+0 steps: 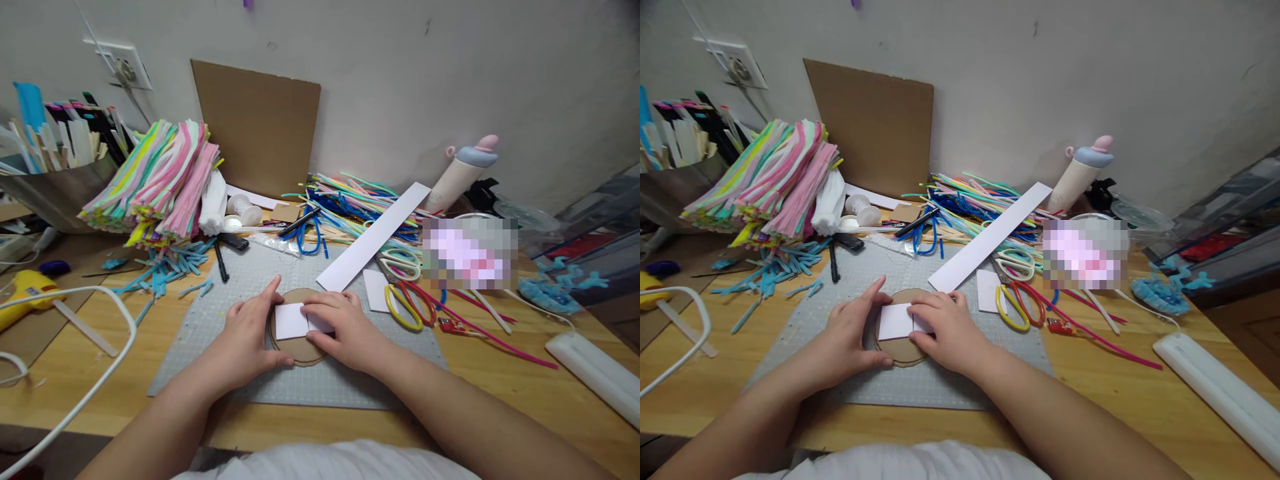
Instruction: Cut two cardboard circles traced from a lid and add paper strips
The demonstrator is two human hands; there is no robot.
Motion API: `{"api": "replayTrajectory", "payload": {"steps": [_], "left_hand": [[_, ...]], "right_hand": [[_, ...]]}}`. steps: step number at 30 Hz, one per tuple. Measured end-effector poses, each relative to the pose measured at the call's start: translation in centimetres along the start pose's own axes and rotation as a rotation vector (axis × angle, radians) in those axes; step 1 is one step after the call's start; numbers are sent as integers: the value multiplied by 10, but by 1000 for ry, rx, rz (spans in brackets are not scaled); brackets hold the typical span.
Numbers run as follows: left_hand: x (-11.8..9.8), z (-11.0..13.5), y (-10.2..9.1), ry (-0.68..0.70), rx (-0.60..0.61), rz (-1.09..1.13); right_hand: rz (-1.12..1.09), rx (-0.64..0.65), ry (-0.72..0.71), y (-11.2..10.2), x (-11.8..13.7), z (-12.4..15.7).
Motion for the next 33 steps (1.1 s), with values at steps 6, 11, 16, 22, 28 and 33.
{"api": "replayTrajectory", "payload": {"steps": [6, 11, 16, 22, 28, 33], "left_hand": [[-17, 2, -10, 110, -95, -42], [-38, 1, -2, 272, 29, -32], [-42, -1, 3, 295, 53, -155], [-40, 0, 2, 285, 42, -147], [-41, -1, 2, 257, 39, -122], [-41, -1, 5, 273, 32, -160]], "right_hand": [[-16, -5, 1, 0, -1, 0], [-29, 2, -9, 3, -3, 0], [-49, 56, -18, -8, -8, 2], [-28, 76, 0, -23, -23, 6], [-41, 82, -13, -19, -20, 5], [-27, 84, -6, -20, -17, 4]]}}
Point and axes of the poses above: each hand's wrist, its own z-axis away from the middle knuckle, its own y-axis out of the palm, x = y × z, the point moved 6 cm from there along -z, towards the middle knuckle, and after that the axes turned 1 degree about -z, right-handed, at the moved point
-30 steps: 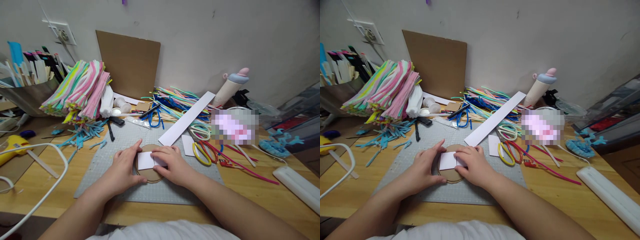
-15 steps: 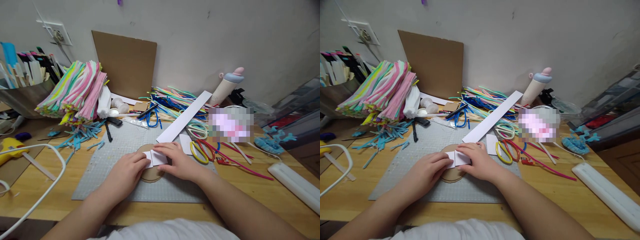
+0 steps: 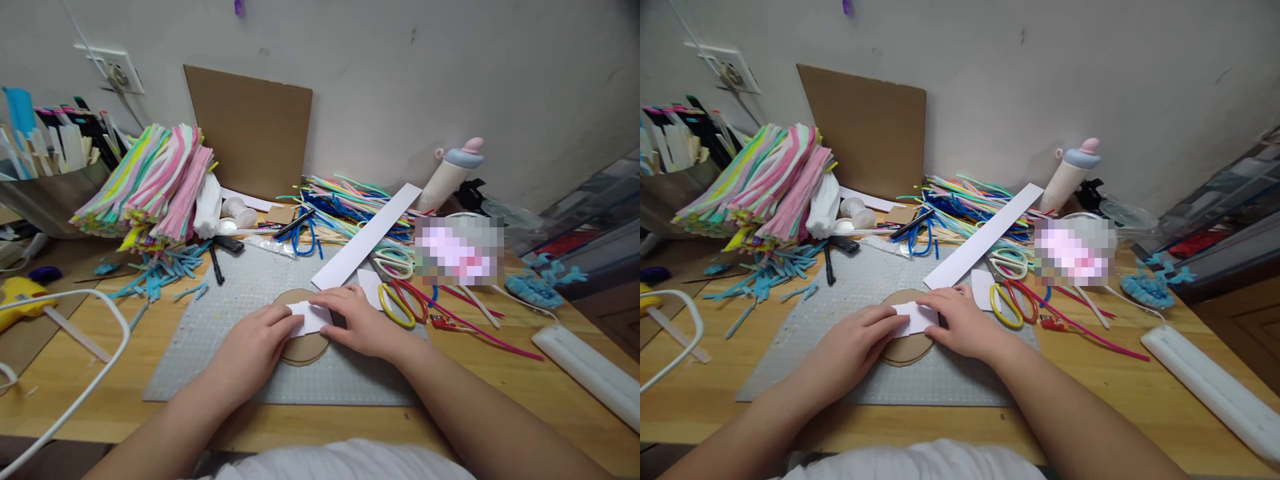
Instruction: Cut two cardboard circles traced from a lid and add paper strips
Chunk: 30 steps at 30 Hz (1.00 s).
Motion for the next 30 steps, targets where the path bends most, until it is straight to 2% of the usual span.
{"api": "replayTrajectory", "payload": {"steps": [6, 10, 13, 15, 17, 22, 27, 28, 30], "left_hand": [[-1, 0, 1, 15, 10, -23], [0, 0, 0, -1, -18, -13], [0, 0, -1, 5, -34, -11], [0, 1, -2, 4, -39, -15], [0, 1, -2, 2, -37, -17], [-1, 2, -3, -2, -27, -9], [-1, 1, -2, 0, -28, -3], [0, 1, -2, 0, -30, -3], [1, 1, -1, -1, -29, -4]], "right_hand": [[54, -9, -23, 3, 7, -4], [5, -131, -60, -10, 6, -3], [-395, -247, 34, -22, -10, 0], [-749, -236, 107, -20, -19, 1], [-995, -185, 170, -14, -22, 1], [-1251, -59, 371, 1, -18, 2], [-1368, -12, 388, 2, -12, 4], [-1324, -26, 359, 1, -13, 4], [-1086, -75, 258, -3, -15, 3]]}}
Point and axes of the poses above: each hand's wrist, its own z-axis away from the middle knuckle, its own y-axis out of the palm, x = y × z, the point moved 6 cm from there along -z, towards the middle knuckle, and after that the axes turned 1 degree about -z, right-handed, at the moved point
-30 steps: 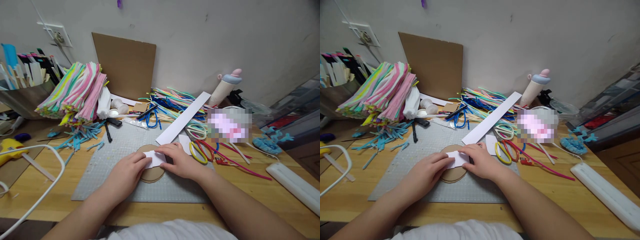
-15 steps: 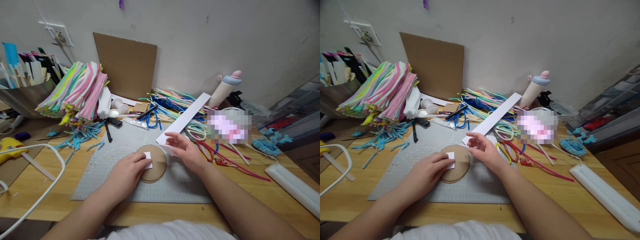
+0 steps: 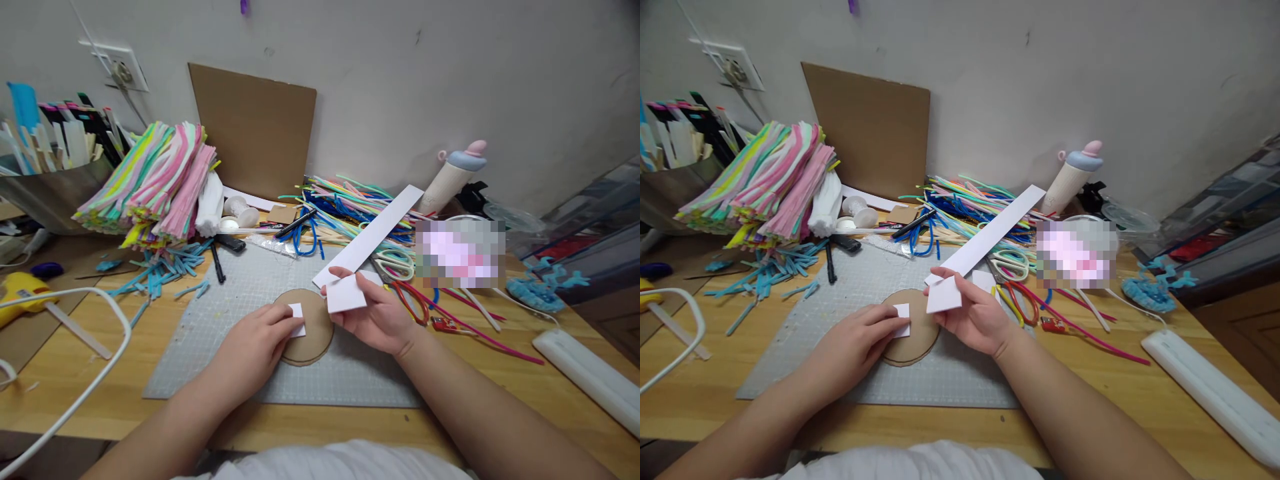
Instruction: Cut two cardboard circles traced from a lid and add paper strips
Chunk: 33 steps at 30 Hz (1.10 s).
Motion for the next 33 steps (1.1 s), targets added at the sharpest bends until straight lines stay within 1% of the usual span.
{"api": "replayTrajectory", "payload": {"steps": [2, 4, 8, 16, 23, 28, 33], "left_hand": [[1, 0, 1, 0, 7, -4], [0, 0, 1, 2, 13, -9], [0, 1, 0, -1, 10, -2], [-1, 1, -2, -11, 9, 12], [0, 0, 0, -13, 7, -4], [2, 1, 0, -28, 4, -37], [1, 0, -1, -30, -11, -36]], "right_hand": [[289, -16, -133, -2, 2, -2], [495, -22, -212, -2, 0, -3], [714, 28, -231, 3, -4, -5], [1056, 129, -247, 15, 7, 5], [1129, 97, -299, 19, 4, 3], [1154, 82, -332, 20, 7, 4], [1147, 109, -317, 21, 8, 5]]}}
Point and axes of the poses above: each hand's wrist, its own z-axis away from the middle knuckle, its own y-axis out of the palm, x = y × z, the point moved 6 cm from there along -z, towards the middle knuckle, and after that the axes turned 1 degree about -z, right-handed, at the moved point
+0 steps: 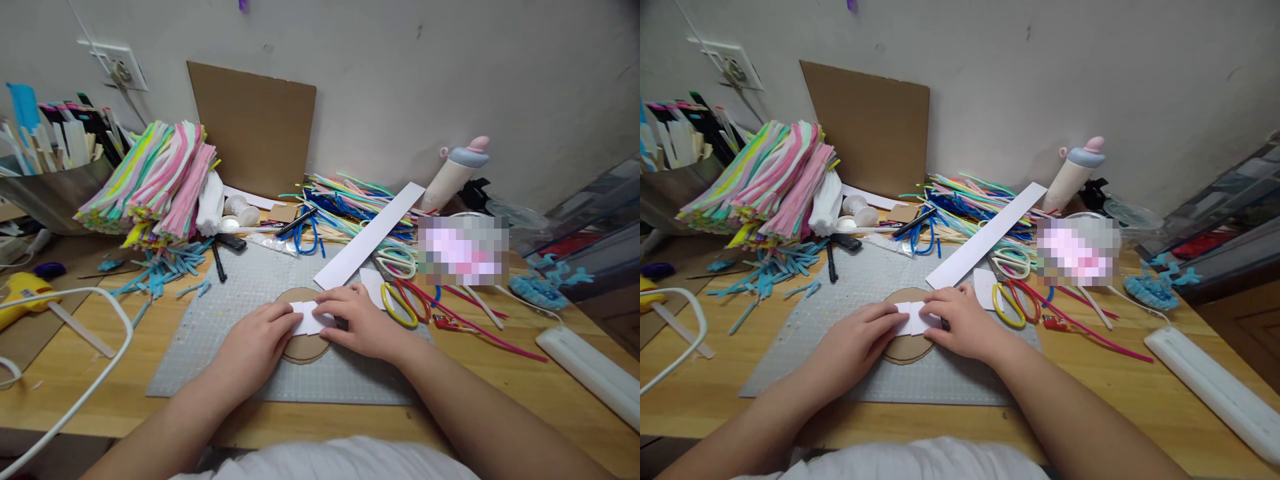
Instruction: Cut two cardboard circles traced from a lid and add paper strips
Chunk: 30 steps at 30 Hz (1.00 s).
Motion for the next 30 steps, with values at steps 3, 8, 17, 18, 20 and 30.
{"api": "replayTrajectory", "payload": {"steps": [3, 8, 17, 18, 20, 30], "left_hand": [[0, 0, 0, -3, 3, -3], [-1, 2, 1, -4, 8, -6], [-1, 0, 1, -1, 21, -27], [-1, 1, 2, 2, 24, -34], [-3, 2, 3, 24, 33, -63], [-13, 0, 4, 143, 66, -154]], "right_hand": [[-13, -2, 13, 1, -1, 0], [-32, -2, 25, 2, -2, 0], [-40, -5, 47, 2, -3, 0], [-44, -7, 49, 3, -3, 0], [-68, -15, 57, 4, -3, 0], [-362, -265, 264, -18, -37, 1]]}}
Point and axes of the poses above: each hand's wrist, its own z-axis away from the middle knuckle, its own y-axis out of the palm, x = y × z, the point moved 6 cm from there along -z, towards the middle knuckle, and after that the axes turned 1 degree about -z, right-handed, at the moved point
